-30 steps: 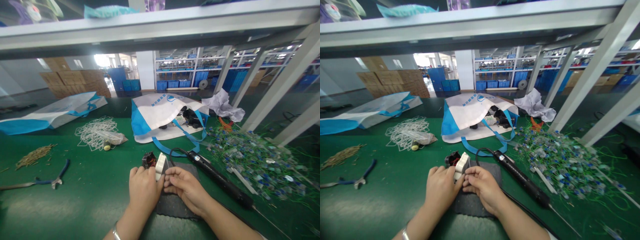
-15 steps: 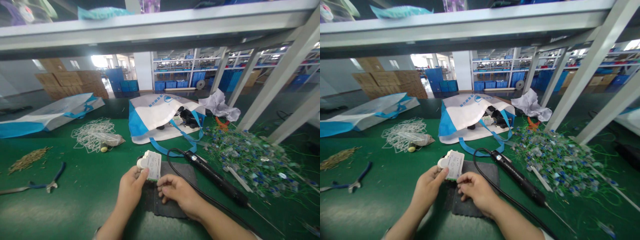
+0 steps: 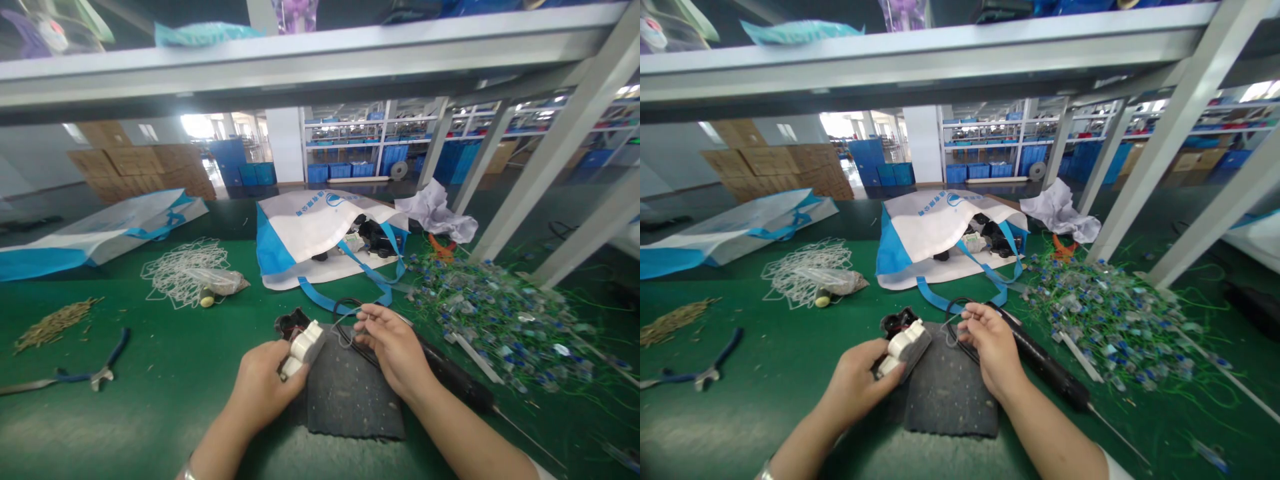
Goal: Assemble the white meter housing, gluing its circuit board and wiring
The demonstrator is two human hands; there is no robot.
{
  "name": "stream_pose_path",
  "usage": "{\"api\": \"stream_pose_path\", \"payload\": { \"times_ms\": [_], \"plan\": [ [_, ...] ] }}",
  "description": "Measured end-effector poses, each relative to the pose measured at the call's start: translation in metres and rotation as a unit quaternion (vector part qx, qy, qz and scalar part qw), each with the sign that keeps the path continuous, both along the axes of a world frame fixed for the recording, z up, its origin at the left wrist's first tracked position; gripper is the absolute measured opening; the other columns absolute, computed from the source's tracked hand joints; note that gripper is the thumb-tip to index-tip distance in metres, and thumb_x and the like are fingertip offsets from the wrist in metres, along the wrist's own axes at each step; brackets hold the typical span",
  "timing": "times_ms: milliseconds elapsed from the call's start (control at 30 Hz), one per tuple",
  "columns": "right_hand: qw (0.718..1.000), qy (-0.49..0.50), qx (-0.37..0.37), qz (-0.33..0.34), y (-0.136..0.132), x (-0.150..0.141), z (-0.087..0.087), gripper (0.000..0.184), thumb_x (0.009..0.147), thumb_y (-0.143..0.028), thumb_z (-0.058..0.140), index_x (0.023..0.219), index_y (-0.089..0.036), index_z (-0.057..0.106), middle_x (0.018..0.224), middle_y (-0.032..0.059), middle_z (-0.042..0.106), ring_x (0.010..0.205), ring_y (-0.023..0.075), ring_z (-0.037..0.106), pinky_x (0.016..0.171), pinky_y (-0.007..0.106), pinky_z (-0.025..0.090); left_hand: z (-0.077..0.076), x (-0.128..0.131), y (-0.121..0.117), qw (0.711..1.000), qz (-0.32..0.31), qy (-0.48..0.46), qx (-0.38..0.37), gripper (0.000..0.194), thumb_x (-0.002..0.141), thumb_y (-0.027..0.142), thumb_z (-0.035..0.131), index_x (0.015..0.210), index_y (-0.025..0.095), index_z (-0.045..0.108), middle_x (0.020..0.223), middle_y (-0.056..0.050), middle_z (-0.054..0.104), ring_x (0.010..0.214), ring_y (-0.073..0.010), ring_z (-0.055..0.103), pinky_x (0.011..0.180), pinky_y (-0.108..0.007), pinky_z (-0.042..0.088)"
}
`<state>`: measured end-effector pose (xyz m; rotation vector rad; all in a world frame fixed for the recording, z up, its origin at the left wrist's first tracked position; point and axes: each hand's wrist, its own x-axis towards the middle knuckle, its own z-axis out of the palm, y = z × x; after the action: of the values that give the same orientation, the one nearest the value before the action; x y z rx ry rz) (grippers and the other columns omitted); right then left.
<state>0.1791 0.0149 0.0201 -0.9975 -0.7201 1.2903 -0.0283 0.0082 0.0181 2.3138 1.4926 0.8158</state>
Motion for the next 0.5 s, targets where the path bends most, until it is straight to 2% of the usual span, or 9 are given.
{"api": "stream_pose_path", "payload": {
  "times_ms": [100,200,267,333,400,433,500],
  "plan": [
    [0.999,-0.015,0.028,-0.020,-0.001,0.004,0.009,0.019,0.063,-0.023,0.064,0.080,-0.017,0.056,0.074,-0.0002,0.056,0.064,0.0110,0.052,0.058,0.024,0.041,-0.006,0.002,-0.001,0.995,-0.040,0.064,0.068,0.021,0.073,0.037,0.051,0.072,0.016,0.056,0.061,-0.003,0.053,0.057,-0.0155,0.049,0.052,-0.024,0.036],
    [0.998,-0.048,0.047,0.021,-0.009,0.005,0.022,0.009,0.064,-0.021,0.062,0.071,-0.016,0.058,0.062,-0.0010,0.055,0.054,0.0096,0.050,0.052,0.023,0.038,-0.008,0.002,-0.002,0.992,-0.019,0.017,0.127,0.030,0.074,0.040,0.052,0.091,0.015,0.052,0.077,-0.006,0.056,0.067,-0.0178,0.053,0.057,-0.027,0.042],
    [0.989,-0.092,0.062,0.094,-0.018,0.002,0.033,0.004,0.066,-0.019,0.059,0.067,-0.016,0.058,0.058,-0.0015,0.054,0.049,0.0088,0.047,0.049,0.022,0.036,-0.006,0.004,-0.006,0.983,-0.012,-0.029,0.179,0.037,0.075,0.036,0.052,0.103,0.014,0.046,0.091,-0.009,0.055,0.081,-0.0203,0.053,0.069,-0.031,0.044],
    [0.969,-0.141,0.072,0.189,-0.030,-0.003,0.044,0.004,0.066,-0.018,0.057,0.064,-0.016,0.058,0.057,-0.0013,0.053,0.048,0.0090,0.047,0.047,0.022,0.034,0.000,0.008,-0.013,0.973,-0.034,-0.059,0.218,0.047,0.074,0.032,0.053,0.115,0.013,0.039,0.107,-0.013,0.050,0.099,-0.0240,0.047,0.082,-0.037,0.041],
    [0.943,-0.177,0.069,0.272,-0.041,-0.008,0.053,0.007,0.067,-0.019,0.056,0.061,-0.015,0.058,0.056,-0.0009,0.052,0.048,0.0093,0.045,0.048,0.022,0.035,0.008,0.015,-0.021,0.965,-0.072,-0.073,0.243,0.055,0.071,0.029,0.055,0.119,0.011,0.035,0.115,-0.016,0.046,0.108,-0.0275,0.040,0.088,-0.042,0.035],
    [0.929,-0.197,0.062,0.309,-0.046,-0.011,0.056,0.009,0.067,-0.018,0.055,0.060,-0.016,0.058,0.056,-0.0005,0.052,0.049,0.0097,0.045,0.048,0.023,0.035,0.011,0.019,-0.024,0.960,-0.093,-0.081,0.253,0.053,0.070,0.026,0.055,0.117,0.011,0.037,0.114,-0.016,0.048,0.107,-0.0277,0.041,0.089,-0.043,0.034],
    [0.908,-0.227,0.062,0.345,-0.051,-0.014,0.058,0.010,0.068,-0.017,0.054,0.058,-0.016,0.057,0.058,0.0000,0.052,0.052,0.0107,0.047,0.050,0.023,0.036,0.017,0.026,-0.029,0.955,-0.147,-0.095,0.239,0.031,0.069,0.018,0.052,0.101,0.016,0.050,0.094,-0.009,0.059,0.094,-0.0230,0.050,0.090,-0.043,0.031]
  ]
}}
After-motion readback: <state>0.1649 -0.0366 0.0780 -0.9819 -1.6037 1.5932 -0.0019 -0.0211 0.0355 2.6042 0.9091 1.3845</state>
